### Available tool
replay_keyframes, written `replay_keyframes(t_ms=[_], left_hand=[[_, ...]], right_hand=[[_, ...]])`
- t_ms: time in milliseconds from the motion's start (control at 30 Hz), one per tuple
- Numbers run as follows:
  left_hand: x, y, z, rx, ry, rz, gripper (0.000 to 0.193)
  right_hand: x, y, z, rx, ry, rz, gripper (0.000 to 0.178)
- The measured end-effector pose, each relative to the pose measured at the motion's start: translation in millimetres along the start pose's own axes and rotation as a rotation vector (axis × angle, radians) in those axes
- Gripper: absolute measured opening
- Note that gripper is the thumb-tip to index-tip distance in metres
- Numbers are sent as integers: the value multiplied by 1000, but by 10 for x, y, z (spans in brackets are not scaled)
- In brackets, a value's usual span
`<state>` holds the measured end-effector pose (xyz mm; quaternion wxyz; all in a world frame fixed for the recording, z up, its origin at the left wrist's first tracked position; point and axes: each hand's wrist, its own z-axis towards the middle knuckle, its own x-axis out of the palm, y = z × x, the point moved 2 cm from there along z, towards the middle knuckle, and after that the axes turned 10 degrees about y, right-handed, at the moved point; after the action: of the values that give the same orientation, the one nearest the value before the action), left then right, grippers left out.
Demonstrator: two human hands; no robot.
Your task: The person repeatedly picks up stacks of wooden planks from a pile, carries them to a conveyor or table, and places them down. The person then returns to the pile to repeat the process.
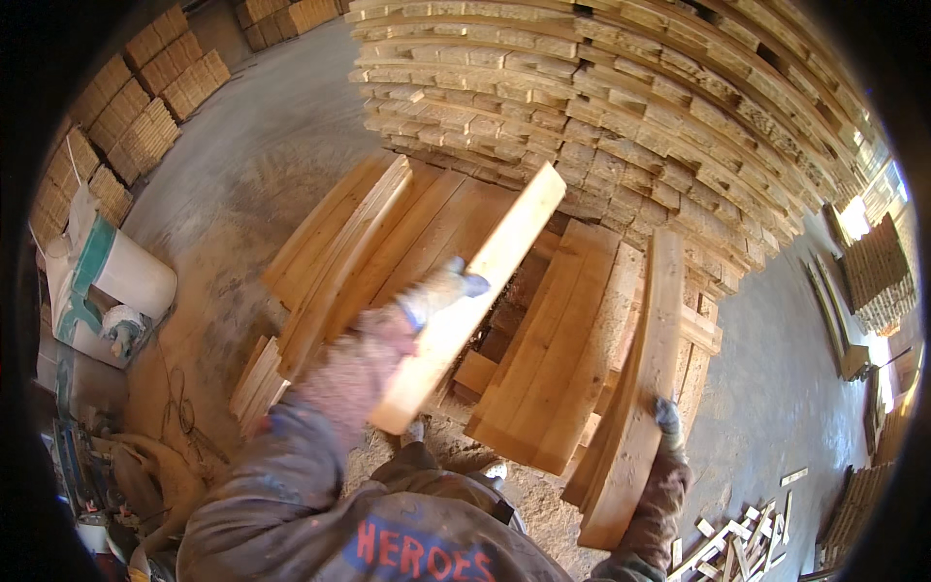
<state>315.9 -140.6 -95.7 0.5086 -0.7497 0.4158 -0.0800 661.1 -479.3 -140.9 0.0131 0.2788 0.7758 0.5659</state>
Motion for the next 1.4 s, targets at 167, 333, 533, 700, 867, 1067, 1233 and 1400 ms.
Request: replay_keyframes(t_ms=[167, 333, 533, 700, 867, 1067, 1233, 1400], left_hand=[[-1786, 439, -1098, 104, -298, 183, 75], [-3155, 1398, -952, -127, -584, 617, 60], [-2512, 1785, -572, -51, -291, 318, 86], [-2512, 2105, -757, 21, -254, 24, 111], [-2624, 2261, -530, 115, -254, -115, 121], [-3241, 1816, -420, 111, -184, 254, 114], [-2978, 2339, -271, 89, -294, 217, 115], [-2479, 1209, -671, 179, -547, 634, 104]], right_hand=[[1085, 81, 126, -87, 265, -56, 82], [2892, 46, 783, -159, 537, -111, 101], [5083, -193, 1242, 250, 30, -1240, 139], [4670, -1250, 1681, 78, -117, -1020, 130], [5163, -1264, 1651, 65, 21, -712, 71], [5184, -1348, 1952, 80, 239, -694, 85], [5191, -1036, 1681, -40, 132, -1140, 107], [3501, -231, 1540, -264, -165, -1155, 82]])
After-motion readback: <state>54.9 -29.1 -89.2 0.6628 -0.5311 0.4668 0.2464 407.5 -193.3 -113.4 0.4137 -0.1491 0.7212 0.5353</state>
